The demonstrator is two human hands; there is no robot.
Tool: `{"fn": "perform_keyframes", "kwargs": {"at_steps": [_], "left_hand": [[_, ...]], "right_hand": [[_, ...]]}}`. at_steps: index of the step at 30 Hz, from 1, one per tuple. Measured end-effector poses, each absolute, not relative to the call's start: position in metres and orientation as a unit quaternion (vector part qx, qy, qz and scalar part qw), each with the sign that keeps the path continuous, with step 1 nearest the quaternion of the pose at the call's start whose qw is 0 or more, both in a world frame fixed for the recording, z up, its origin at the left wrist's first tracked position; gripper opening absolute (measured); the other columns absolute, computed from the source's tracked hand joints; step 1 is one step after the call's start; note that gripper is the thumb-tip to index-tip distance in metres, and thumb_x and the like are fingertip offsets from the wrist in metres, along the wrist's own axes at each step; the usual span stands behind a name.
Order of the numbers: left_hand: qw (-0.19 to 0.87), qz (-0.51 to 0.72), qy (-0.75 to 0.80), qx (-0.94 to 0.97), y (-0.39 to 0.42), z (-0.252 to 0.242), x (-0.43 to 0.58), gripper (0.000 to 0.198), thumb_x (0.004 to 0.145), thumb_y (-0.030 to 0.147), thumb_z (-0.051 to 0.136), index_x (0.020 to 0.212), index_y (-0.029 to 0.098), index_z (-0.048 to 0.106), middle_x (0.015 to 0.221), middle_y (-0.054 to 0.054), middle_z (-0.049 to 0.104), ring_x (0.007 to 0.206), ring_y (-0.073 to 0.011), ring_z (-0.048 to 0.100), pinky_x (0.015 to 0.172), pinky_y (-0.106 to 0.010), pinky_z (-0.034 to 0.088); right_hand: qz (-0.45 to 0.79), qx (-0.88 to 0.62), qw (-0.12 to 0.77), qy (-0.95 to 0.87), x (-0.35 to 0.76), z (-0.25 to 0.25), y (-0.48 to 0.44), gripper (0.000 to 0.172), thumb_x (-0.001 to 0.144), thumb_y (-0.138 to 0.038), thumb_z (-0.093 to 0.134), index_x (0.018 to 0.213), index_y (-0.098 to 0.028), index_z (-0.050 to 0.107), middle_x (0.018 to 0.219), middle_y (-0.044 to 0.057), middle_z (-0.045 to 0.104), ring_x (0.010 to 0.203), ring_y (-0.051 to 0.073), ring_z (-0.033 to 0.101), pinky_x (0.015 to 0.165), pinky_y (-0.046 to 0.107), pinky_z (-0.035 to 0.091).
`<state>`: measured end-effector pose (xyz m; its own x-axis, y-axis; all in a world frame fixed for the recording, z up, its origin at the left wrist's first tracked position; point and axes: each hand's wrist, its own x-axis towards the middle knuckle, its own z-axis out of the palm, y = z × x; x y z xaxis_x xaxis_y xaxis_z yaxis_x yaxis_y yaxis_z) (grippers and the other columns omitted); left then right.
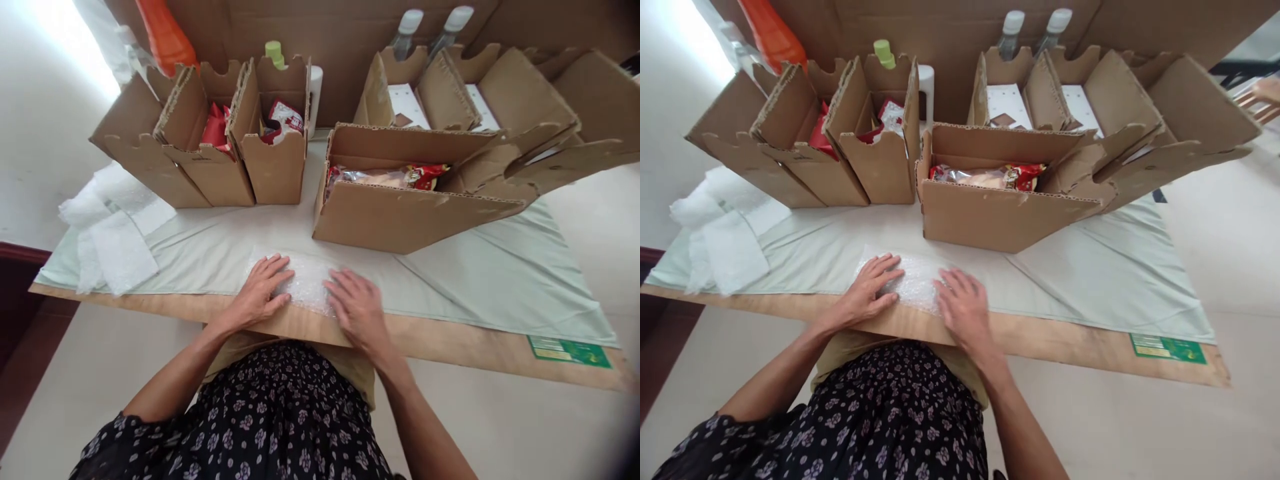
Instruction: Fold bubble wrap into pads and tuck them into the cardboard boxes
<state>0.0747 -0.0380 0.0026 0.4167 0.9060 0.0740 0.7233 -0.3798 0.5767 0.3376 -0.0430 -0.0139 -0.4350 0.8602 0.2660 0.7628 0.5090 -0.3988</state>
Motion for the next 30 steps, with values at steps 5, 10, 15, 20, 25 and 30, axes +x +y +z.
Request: {"fn": "perform_keyframes", "kwargs": {"at_steps": [5,10,15,20,25,30], "left_hand": [[0.195,0.270,0.557,0.761,-0.028,0.006,0.047,0.033,0.100,0.029,0.054,0.128,0.023,0.070,0.149,-0.011,0.063,0.147,-0.0308,0.049,0.121,-0.056,0.042],[0.128,0.197,0.630,0.740,0.001,0.005,0.041,0.038,0.085,0.023,0.065,0.122,0.016,0.071,0.147,-0.018,0.061,0.148,-0.0412,0.045,0.121,-0.063,0.038],[0.149,0.220,0.617,0.741,-0.003,0.012,0.036,0.007,0.085,0.018,0.063,0.089,0.019,0.068,0.141,-0.016,0.066,0.144,-0.0376,0.050,0.116,-0.060,0.043],[0.101,0.342,0.561,0.747,-0.001,0.038,0.047,0.009,0.087,0.014,0.059,0.091,0.022,0.063,0.128,-0.011,0.072,0.129,-0.0280,0.062,0.111,-0.052,0.049],[0.046,0.344,0.542,0.766,0.032,0.031,0.053,0.023,0.083,0.006,0.056,0.099,0.021,0.064,0.147,-0.012,0.060,0.146,-0.0315,0.048,0.119,-0.058,0.040],[0.121,0.291,0.547,0.776,-0.023,0.012,0.044,0.057,0.073,0.002,0.050,0.126,0.019,0.063,0.146,-0.015,0.060,0.143,-0.0346,0.050,0.117,-0.061,0.043]], "right_hand": [[0.025,-0.593,0.287,-0.752,0.393,-0.013,-0.042,0.029,0.103,-0.033,0.049,0.113,-0.021,0.074,0.126,0.012,0.075,0.123,0.029,0.066,0.103,0.046,0.045],[0.065,-0.574,0.271,-0.770,0.352,-0.012,-0.018,0.027,0.098,-0.036,0.056,0.113,-0.019,0.071,0.135,0.016,0.070,0.125,0.034,0.063,0.100,0.050,0.047],[0.190,-0.559,0.345,-0.729,0.340,-0.003,-0.022,0.016,0.095,-0.035,0.060,0.087,-0.022,0.065,0.116,0.011,0.077,0.109,0.028,0.071,0.095,0.047,0.052],[0.145,-0.514,0.486,-0.691,0.348,0.043,-0.052,0.012,0.093,-0.023,0.068,0.104,-0.026,0.065,0.096,0.003,0.076,0.089,0.020,0.072,0.082,0.036,0.057],[0.058,-0.354,0.455,-0.815,0.321,0.062,-0.076,0.039,0.090,-0.005,0.063,0.124,-0.024,0.060,0.100,0.004,0.076,0.094,0.021,0.069,0.085,0.040,0.054],[0.115,-0.328,0.283,-0.894,0.284,0.016,-0.084,0.022,0.095,-0.007,0.055,0.109,-0.019,0.067,0.090,0.005,0.075,0.085,0.020,0.062,0.082,0.038,0.047]]}}
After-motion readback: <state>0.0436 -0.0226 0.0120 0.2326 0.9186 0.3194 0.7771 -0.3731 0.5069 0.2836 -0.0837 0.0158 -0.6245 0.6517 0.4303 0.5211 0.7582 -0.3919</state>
